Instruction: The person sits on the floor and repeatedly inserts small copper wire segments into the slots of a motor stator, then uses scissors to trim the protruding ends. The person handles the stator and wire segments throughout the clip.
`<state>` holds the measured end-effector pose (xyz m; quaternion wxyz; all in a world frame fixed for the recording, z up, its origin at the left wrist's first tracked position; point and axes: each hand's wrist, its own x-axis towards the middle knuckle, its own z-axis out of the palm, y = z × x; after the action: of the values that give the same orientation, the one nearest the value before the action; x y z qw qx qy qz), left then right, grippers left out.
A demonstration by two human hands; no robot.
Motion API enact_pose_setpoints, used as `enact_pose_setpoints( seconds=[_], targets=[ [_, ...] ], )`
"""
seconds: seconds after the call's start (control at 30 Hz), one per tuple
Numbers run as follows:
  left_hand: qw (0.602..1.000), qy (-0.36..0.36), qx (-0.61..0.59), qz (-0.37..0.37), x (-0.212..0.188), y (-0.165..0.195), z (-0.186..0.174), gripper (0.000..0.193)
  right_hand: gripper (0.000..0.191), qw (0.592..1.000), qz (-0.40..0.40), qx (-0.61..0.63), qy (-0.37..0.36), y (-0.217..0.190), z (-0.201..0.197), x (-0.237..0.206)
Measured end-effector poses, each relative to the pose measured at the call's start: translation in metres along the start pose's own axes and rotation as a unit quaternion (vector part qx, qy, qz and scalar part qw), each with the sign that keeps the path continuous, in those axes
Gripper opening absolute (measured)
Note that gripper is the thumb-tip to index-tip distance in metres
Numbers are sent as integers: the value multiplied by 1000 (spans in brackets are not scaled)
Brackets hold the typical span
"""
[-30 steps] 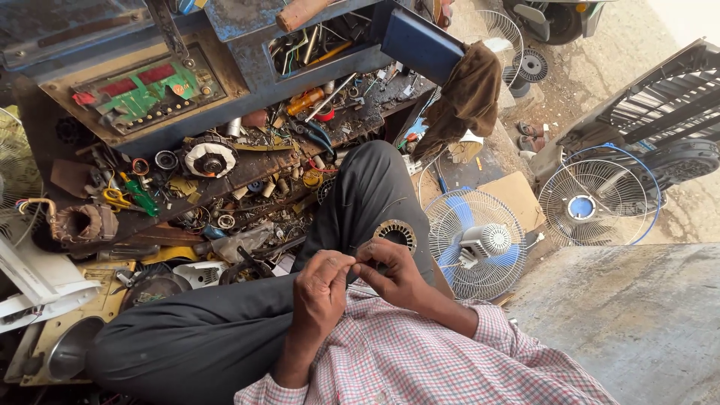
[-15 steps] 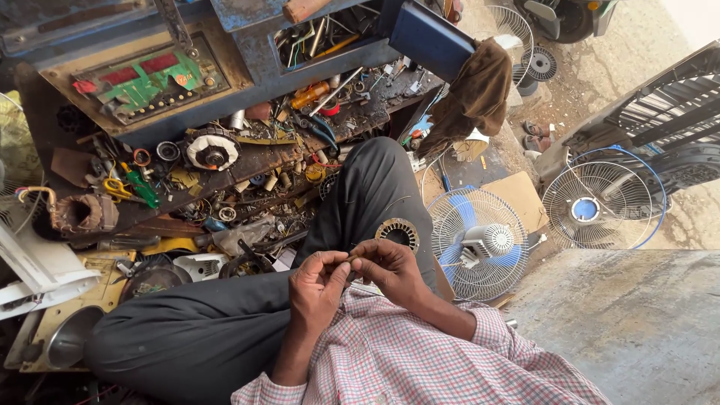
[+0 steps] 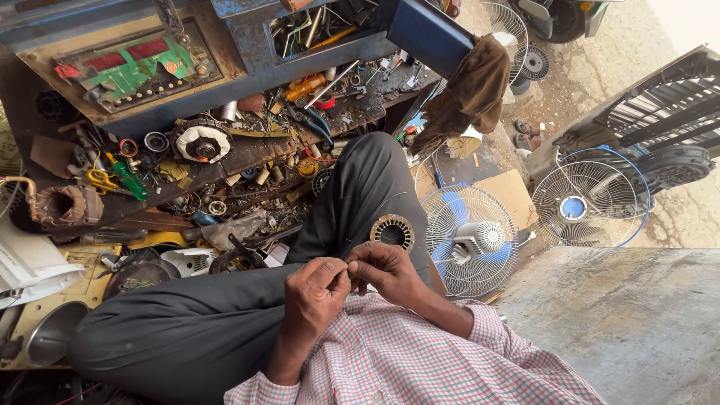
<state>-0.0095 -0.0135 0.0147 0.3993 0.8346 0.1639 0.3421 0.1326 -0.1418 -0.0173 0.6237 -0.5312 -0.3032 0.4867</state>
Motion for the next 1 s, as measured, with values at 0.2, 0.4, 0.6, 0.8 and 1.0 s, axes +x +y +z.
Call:
enact_pose_setpoints(
  seconds=[0.2, 0.4, 0.6, 0.8, 1.0],
  targets=[
    [992, -23, -99, -72, -1, -5, -2, 9, 15, 1000, -11, -16, 15, -3, 4, -1],
    [978, -27, -165, -127, 0, -9, -1, 10, 12, 992, -75, -94, 39, -6, 6, -3],
    [992, -32, -114, -39, 1, -12, 1, 5, 10, 989, -76, -115, 46, -5, 7, -3],
    [993, -55, -95, -42, -2, -14, 6, 3, 9, 991, -66, -109, 25, -3, 1, -3],
    [994, 38, -103, -17, -4, -5, 18, 7, 7, 991, -115, -60, 12, -1, 6, 4]
  ],
)
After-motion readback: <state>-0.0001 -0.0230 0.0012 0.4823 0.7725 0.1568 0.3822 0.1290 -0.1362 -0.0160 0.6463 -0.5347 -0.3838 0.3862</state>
